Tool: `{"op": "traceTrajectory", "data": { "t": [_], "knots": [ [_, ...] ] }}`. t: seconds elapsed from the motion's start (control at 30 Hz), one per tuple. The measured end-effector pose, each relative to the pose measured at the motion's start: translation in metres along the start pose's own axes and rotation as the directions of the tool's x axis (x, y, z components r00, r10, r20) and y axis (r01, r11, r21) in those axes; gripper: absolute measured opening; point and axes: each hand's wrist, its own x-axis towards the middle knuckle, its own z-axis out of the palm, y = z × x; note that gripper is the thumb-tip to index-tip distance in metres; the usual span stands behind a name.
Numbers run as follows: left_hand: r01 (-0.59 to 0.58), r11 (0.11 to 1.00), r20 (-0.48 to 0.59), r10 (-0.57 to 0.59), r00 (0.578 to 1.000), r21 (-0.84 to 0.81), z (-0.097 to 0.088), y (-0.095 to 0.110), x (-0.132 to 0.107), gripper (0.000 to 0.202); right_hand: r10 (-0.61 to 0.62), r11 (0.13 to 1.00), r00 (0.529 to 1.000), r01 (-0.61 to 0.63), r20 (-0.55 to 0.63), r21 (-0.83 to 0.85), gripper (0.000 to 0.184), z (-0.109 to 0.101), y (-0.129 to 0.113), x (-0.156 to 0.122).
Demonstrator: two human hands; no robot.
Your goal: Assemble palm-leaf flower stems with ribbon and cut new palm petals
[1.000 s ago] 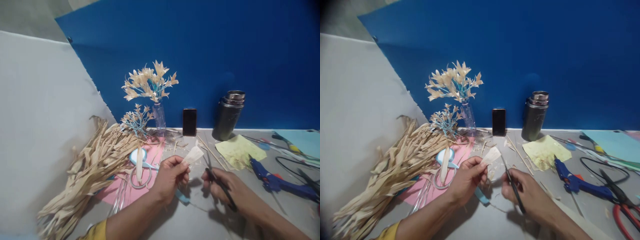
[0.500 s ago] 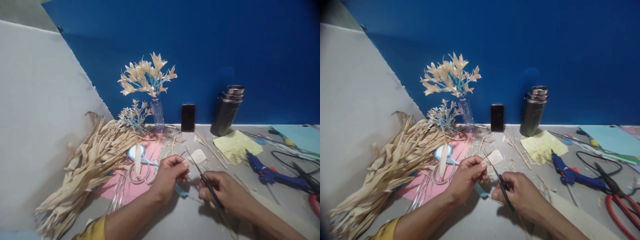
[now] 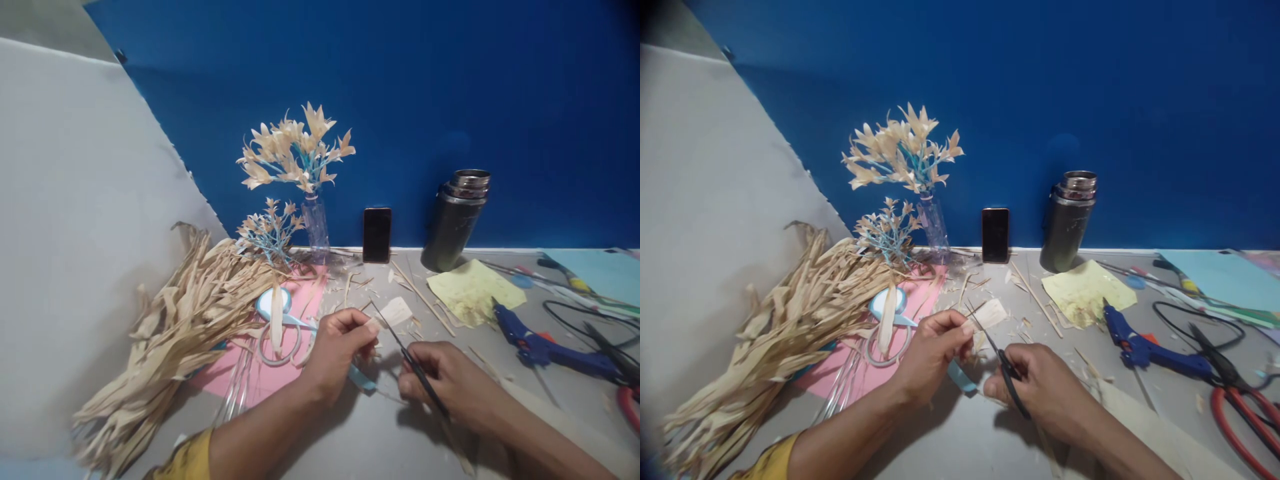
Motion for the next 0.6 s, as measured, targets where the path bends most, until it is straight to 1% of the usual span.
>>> {"op": "traceTrajectory", "data": {
  "t": [0.1, 0.2, 0.3, 0.37, 0.43, 0.5, 0.6],
  "knots": [
    [0.02, 0.999, 0.021, -0.019, 1.0, -0.031, -0.004, 0.004, 0.002, 0.021, 0.017, 0.999, 1.0, -0.018, -0.015, -0.041, 0.029, 0.0, -0.001, 0.0],
    [-0.012, 0.999, 0.06, 0.013, 0.998, -0.031, -0.009, 0.012, 0.007, 0.029, 0.043, 0.99, 0.999, -0.046, -0.023, -0.134, 0.031, 0.0, -0.001, 0.0],
    [-0.051, 0.994, 0.101, 0.042, 0.994, 0.092, -0.015, 0.019, 0.014, 0.038, 0.054, 0.954, 0.999, -0.053, -0.005, -0.295, 0.03, 0.0, -0.002, 0.0],
    [-0.045, 0.981, 0.136, 0.019, 0.991, 0.191, -0.018, 0.02, 0.017, 0.033, 0.055, 0.907, 0.999, -0.049, 0.002, -0.419, 0.033, 0.0, -0.003, -0.001],
    [-0.028, 0.959, 0.154, -0.017, 0.988, 0.282, -0.019, 0.018, 0.02, 0.024, 0.056, 0.853, 0.998, -0.05, -0.004, -0.519, 0.037, 0.0, -0.004, -0.002],
    [-0.001, 0.936, 0.142, -0.052, 0.989, 0.353, -0.019, 0.014, 0.021, 0.017, 0.061, 0.808, 0.998, -0.058, -0.015, -0.587, 0.039, 0.0, -0.003, -0.002],
    [0.02, 0.913, 0.13, -0.079, 0.988, 0.406, -0.018, 0.008, 0.021, 0.015, 0.056, 0.751, 0.998, -0.051, -0.013, -0.659, 0.04, -0.001, 0.001, -0.001]
  ]
}}
